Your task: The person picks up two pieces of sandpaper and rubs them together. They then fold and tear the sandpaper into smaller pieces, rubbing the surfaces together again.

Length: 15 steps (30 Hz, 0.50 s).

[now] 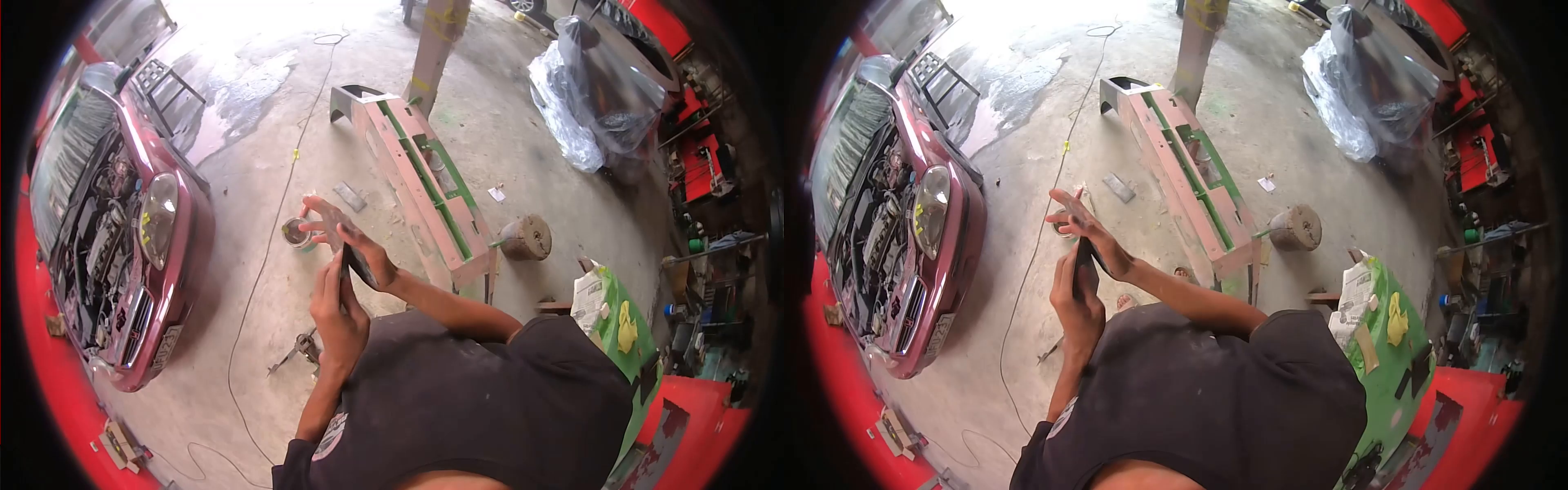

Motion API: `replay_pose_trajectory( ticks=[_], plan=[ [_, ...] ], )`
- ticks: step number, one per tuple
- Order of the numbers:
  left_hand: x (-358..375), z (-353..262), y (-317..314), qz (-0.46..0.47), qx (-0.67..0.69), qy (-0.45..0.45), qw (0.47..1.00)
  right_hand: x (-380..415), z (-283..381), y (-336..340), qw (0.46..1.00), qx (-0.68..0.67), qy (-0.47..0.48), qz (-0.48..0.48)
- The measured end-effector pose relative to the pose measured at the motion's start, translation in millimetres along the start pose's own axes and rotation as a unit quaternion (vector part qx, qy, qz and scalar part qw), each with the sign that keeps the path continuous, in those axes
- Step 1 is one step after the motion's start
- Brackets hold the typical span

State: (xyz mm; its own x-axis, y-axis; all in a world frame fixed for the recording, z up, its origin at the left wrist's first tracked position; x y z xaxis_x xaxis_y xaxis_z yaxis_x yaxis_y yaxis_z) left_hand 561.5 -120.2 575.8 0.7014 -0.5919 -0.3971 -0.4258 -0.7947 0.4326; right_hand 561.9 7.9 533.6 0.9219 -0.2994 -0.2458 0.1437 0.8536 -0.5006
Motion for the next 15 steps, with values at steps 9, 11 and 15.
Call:
replay_pose_trajectory(
  ticks=[9,11,15],
  plan=[
    [-10,-7,2,-0.037,0.008,-0.027,0.999,8,-1,-2,0.999,0.022,-0.018,0.026],
    [-18,2,4,-0.042,0.036,0.025,0.998,8,-3,-2,0.999,0.015,-0.025,0.030],
    [-23,0,6,-0.023,0.043,0.038,0.998,14,-5,-5,0.999,0.032,-0.015,0.026]
  ],
)
Point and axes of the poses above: each hand's wrist, its own x-axis away from the middle knuckle, its own y-axis out of the back of the hand, z = x × y, the point moved 3 cm from there along -x, towards the middle knuckle, and after that the axes turned 1 degree about z, right-handed, at the moved point
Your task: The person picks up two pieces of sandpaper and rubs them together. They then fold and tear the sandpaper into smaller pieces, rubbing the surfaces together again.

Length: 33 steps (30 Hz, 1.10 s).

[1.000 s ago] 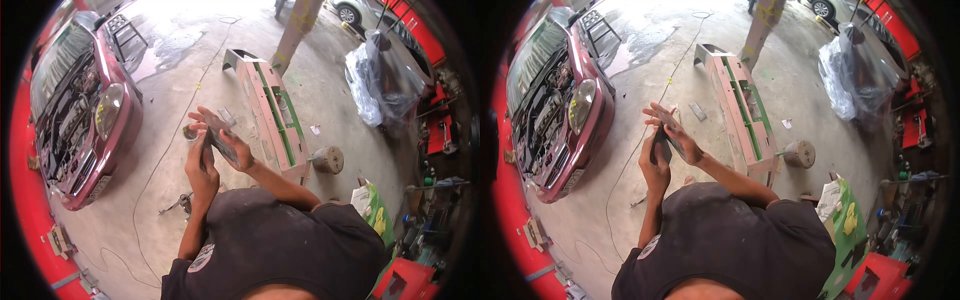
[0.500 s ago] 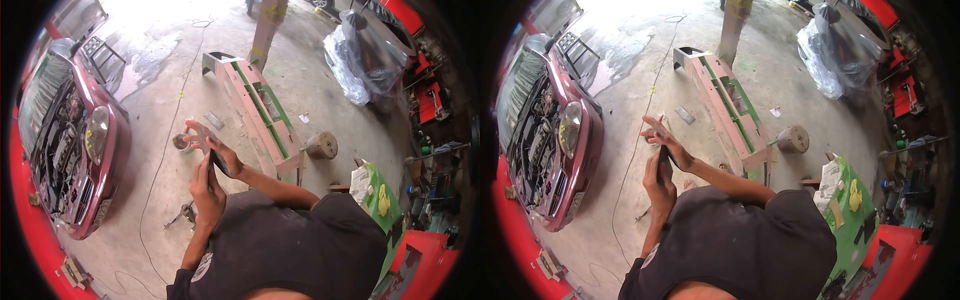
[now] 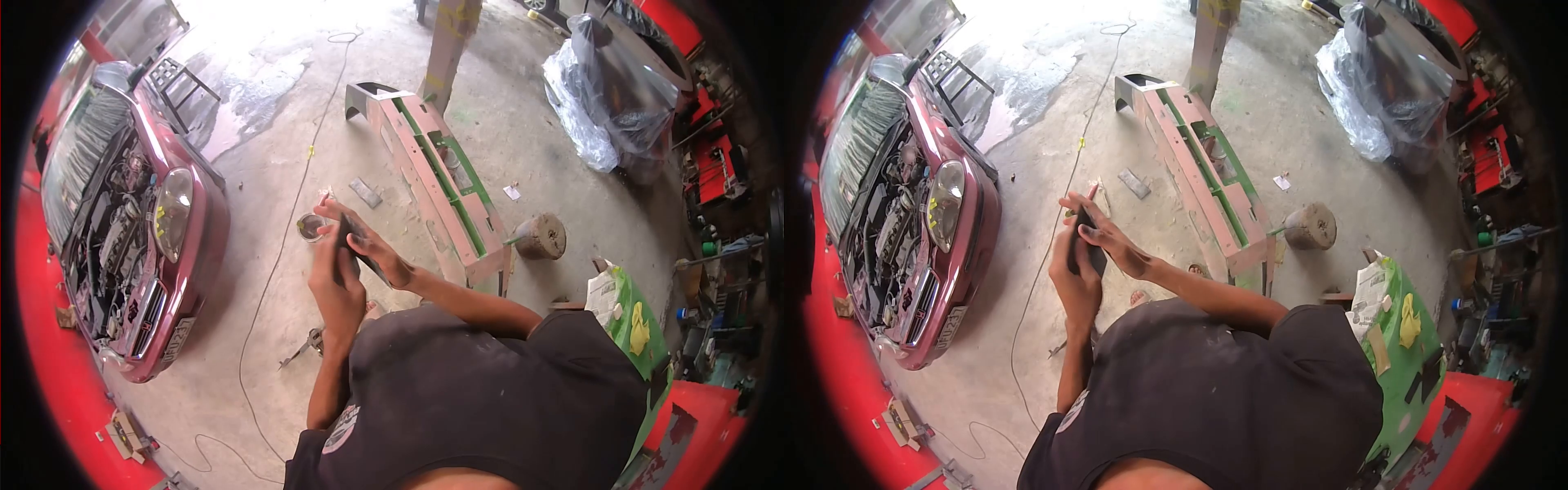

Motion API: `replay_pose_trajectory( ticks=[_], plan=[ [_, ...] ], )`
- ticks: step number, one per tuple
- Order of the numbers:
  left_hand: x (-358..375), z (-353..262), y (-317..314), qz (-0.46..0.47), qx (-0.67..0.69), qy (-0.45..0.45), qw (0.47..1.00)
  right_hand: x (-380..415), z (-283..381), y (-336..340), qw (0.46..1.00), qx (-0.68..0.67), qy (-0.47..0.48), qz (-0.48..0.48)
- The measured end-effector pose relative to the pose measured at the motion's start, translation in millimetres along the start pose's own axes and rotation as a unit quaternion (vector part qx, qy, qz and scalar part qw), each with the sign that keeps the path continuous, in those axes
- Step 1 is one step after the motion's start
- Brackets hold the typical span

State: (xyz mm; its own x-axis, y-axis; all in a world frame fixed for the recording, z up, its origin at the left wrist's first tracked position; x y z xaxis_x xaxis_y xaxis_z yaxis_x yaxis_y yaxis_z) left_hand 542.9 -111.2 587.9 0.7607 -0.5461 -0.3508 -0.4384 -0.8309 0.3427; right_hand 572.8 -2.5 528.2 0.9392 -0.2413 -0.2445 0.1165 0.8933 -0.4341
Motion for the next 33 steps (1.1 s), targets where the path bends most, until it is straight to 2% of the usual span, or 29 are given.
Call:
replay_pose_trajectory(
  ticks=[1,2,4,6,7,11,14,15,18,19,20,22,24,26,28,30,32,33],
  plan=[
    [7,-2,-3,0.013,-0.043,-0.055,0.998,-4,1,2,1.000,-0.024,0.003,-0.004],
    [12,-13,-5,0.003,-0.029,-0.095,0.995,-3,5,7,1.000,-0.020,0.000,-0.002],
    [10,-7,-1,0.012,-0.002,-0.037,0.999,-3,0,8,0.999,-0.050,0.001,0.018],
    [-2,10,2,0.036,0.005,0.048,0.998,2,-7,9,0.997,-0.067,-0.031,-0.003],
    [-2,16,-2,0.039,0.021,0.046,0.998,6,-9,11,0.996,-0.073,-0.048,-0.013],
    [15,-5,-18,-0.003,-0.054,-0.099,0.994,7,-13,22,0.986,-0.154,-0.056,0.023],
    [8,20,-16,-0.001,-0.032,-0.042,0.999,9,-20,23,0.990,-0.117,-0.076,0.009],
    [1,22,-12,0.010,-0.028,0.001,1.000,11,-21,23,0.990,-0.115,-0.085,0.013],
    [5,11,-16,0.002,-0.044,-0.029,0.999,11,-12,22,0.993,-0.092,-0.068,0.037],
    [9,-3,-16,-0.008,-0.038,-0.075,0.996,8,-12,25,0.993,-0.099,-0.039,0.057],
    [14,-11,-14,0.021,-0.030,-0.044,0.998,7,-12,27,0.992,-0.106,-0.046,0.054],
    [8,-5,-12,-0.012,-0.027,-0.085,0.996,8,-16,28,0.990,-0.120,-0.059,0.051],
    [-7,20,-5,-0.015,-0.034,0.017,0.999,11,-20,19,0.998,-0.030,-0.024,0.041],
    [-11,20,-1,-0.027,-0.038,-0.024,0.999,18,-17,19,0.998,0.045,-0.020,0.025],
    [0,-11,-1,-0.008,-0.036,-0.065,0.997,8,-1,14,0.996,-0.069,-0.013,0.058],
    [0,-20,0,0.012,-0.021,-0.042,0.999,0,1,17,0.993,-0.094,-0.022,0.069],
    [-11,0,2,0.007,-0.030,-0.013,0.999,4,-12,22,0.999,-0.012,-0.019,0.041],
    [-20,5,3,-0.024,-0.029,-0.003,0.999,3,-8,18,0.999,0.029,-0.017,0.024]
  ],
)
Point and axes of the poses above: each hand's wrist, its own x-axis away from the middle knuckle, its own y-axis out of the back of the hand, z = x × y, the point moved 3 cm from there along -x, towards the middle knuckle, and after that the axes turned 1 degree about z, right-handed, at the moved point
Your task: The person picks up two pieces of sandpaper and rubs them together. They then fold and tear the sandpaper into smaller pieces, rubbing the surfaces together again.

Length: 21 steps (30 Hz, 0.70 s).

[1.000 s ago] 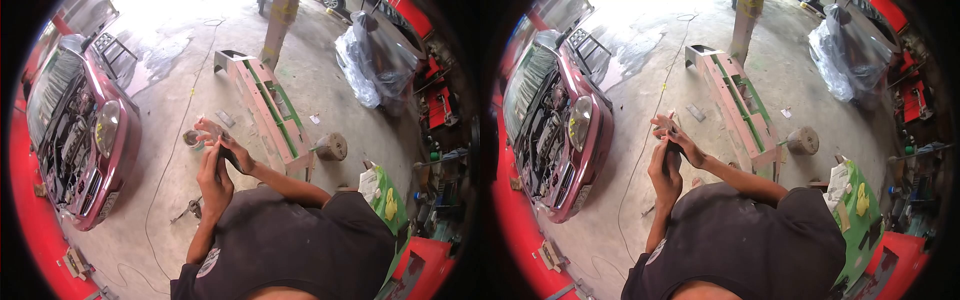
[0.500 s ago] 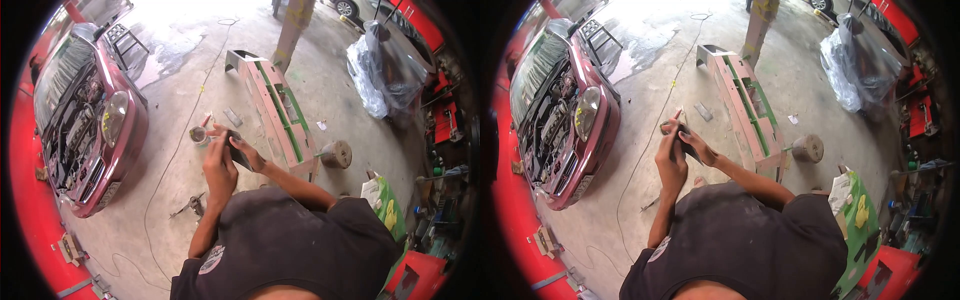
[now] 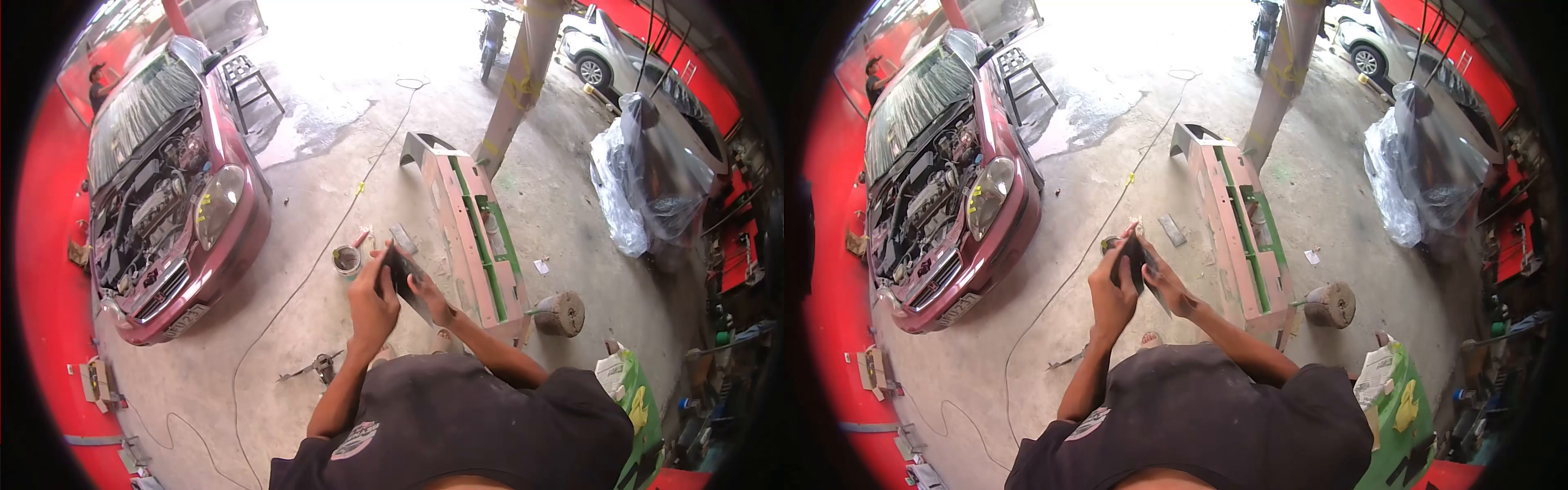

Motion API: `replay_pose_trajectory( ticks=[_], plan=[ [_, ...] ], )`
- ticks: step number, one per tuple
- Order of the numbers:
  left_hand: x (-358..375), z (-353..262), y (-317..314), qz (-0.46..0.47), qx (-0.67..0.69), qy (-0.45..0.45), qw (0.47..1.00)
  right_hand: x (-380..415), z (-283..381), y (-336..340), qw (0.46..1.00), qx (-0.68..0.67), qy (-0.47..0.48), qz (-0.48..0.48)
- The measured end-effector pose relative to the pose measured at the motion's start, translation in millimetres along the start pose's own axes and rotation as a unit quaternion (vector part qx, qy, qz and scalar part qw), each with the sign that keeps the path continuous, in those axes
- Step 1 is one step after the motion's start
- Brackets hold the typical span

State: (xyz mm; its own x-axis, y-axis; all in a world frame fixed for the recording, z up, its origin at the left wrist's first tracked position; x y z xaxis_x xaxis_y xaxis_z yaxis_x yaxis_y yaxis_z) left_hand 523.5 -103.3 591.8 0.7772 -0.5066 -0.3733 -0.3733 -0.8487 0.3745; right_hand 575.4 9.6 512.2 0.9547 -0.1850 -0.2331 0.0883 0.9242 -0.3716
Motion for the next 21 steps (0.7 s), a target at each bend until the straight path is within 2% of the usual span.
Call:
replay_pose_trajectory(
  ticks=[4,7,8,9,11,13,14,15,17,21],
  plan=[
    [17,-40,-2,0.027,0.003,-0.097,0.995,-3,21,5,0.995,-0.078,-0.017,0.063],
    [7,-22,0,0.044,0.021,-0.067,0.997,-2,25,5,0.995,-0.071,-0.032,0.069],
    [-3,-14,1,0.008,-0.019,-0.082,0.996,3,20,7,0.997,-0.022,-0.033,0.069],
    [-10,-7,4,0.013,-0.031,-0.024,0.999,11,13,7,0.996,0.032,-0.043,0.066],
    [-17,17,8,0.023,0.025,0.006,0.999,17,1,18,0.983,0.167,-0.050,0.050],
    [-23,46,16,0.042,0.011,0.055,0.998,17,-7,29,0.989,-0.115,-0.072,0.057],
    [-26,59,24,0.039,0.100,0.124,0.986,16,-6,31,0.956,-0.274,-0.095,0.054],
    [-26,68,34,0.036,0.185,0.190,0.964,-1,34,8,0.950,-0.308,-0.037,0.044],
    [-25,59,54,0.020,0.300,0.207,0.931,-2,38,27,0.944,-0.330,-0.008,-0.014],
    [-6,79,53,-0.008,0.392,0.250,0.885,0,44,39,0.920,-0.391,0.006,-0.033]
  ],
)
Point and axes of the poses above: each hand's wrist, its own x-axis away from the middle knuckle, its own y-axis out of the back of the hand, z = x × y, the point moved 3 cm from there along -x, towards the middle knuckle, and after that the axes turned 1 degree about z, right-handed, at the moved point
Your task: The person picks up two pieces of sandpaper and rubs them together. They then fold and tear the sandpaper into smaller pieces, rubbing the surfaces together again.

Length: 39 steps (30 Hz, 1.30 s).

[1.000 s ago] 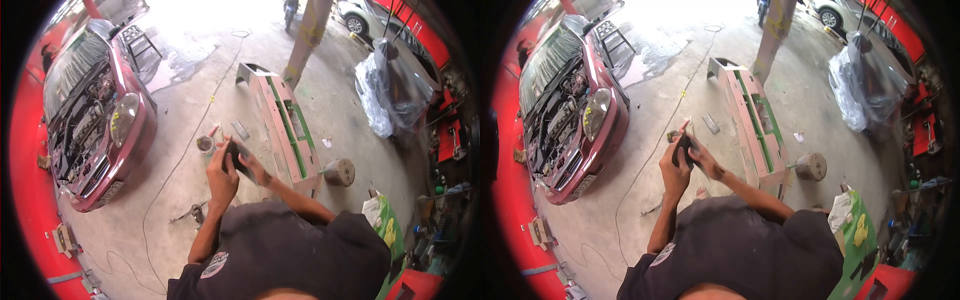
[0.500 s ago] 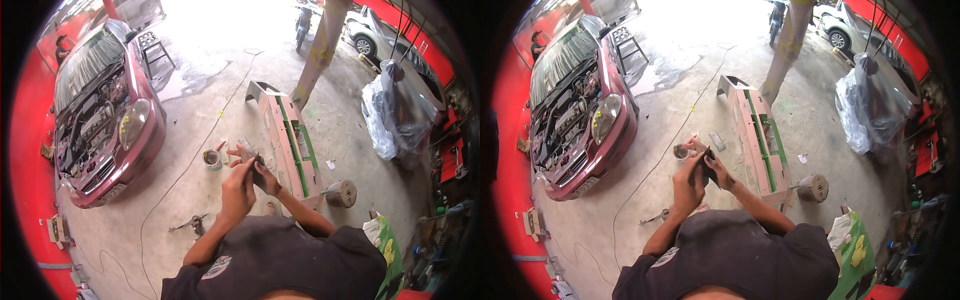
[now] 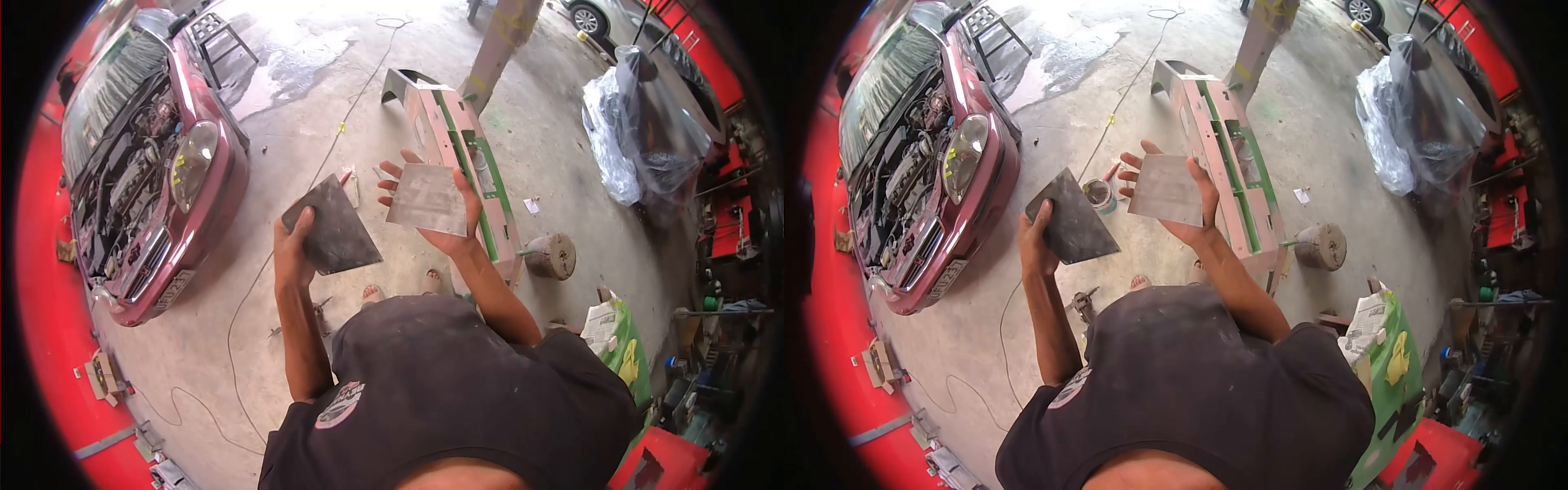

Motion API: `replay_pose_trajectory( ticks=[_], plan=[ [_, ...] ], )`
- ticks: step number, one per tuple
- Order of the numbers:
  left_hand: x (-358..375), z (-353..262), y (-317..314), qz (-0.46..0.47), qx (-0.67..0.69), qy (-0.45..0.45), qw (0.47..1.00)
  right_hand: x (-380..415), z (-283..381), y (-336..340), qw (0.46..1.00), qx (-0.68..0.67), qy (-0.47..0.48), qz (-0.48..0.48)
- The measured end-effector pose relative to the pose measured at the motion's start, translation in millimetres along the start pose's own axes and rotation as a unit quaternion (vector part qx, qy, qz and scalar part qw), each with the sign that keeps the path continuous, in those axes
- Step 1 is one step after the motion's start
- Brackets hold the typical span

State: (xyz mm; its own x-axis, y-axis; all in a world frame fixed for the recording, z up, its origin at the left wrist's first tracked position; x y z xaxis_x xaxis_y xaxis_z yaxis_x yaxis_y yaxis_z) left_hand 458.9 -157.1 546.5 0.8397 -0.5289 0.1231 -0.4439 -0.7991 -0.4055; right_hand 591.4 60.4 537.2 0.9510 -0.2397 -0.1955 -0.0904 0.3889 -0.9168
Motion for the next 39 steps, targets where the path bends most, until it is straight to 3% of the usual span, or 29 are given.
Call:
replay_pose_trajectory(
  ticks=[1,4,6,8,10,12,17,20,29,39],
  plan=[
    [-3,9,5,0.055,0.035,0.008,0.998,1,1,2,1.000,-0.005,-0.003,-0.007],
    [-8,36,-2,0.019,0.138,0.055,0.989,1,0,2,0.999,0.012,-0.010,-0.036],
    [-18,64,-5,-0.013,0.191,0.133,0.972,-2,-6,-3,0.998,0.035,-0.011,-0.049],
    [-25,94,15,0.041,0.182,0.177,0.966,-2,-12,-12,0.996,0.064,-0.007,-0.058],
    [-13,86,-21,-0.051,0.209,0.182,0.959,-3,-22,-20,0.994,0.083,0.002,-0.066],
    [-7,86,-28,-0.043,0.189,0.192,0.962,-2,-38,-24,0.992,0.090,0.011,-0.083],
    [-8,64,-52,-0.109,0.062,0.002,0.992,-1,-58,-27,0.981,0.085,0.049,-0.165],
    [-15,77,-34,-0.146,-0.048,-0.081,0.985,1,-61,-26,0.978,0.052,0.064,-0.189],
    [11,52,-52,-0.186,-0.189,-0.174,0.948,-2,-45,-21,0.959,0.044,0.133,-0.247],
    [22,90,-26,-0.124,-0.272,-0.147,0.943,-6,-23,-6,0.968,-0.003,0.111,-0.226]
  ],
)
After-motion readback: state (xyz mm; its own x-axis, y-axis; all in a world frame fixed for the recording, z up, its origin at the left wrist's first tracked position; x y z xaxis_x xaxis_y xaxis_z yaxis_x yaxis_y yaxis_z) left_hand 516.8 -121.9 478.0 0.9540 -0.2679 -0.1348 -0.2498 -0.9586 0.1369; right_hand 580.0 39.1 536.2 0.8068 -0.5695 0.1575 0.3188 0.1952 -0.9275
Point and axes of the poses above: each hand's wrist, its own x-axis away from the middle knuckle, its own y-axis out of the back of the hand, z = x × y, the point moved 3 cm from there along -x, towards the middle knuckle, and after that the axes turned 1 degree about z, right-handed, at the moved point
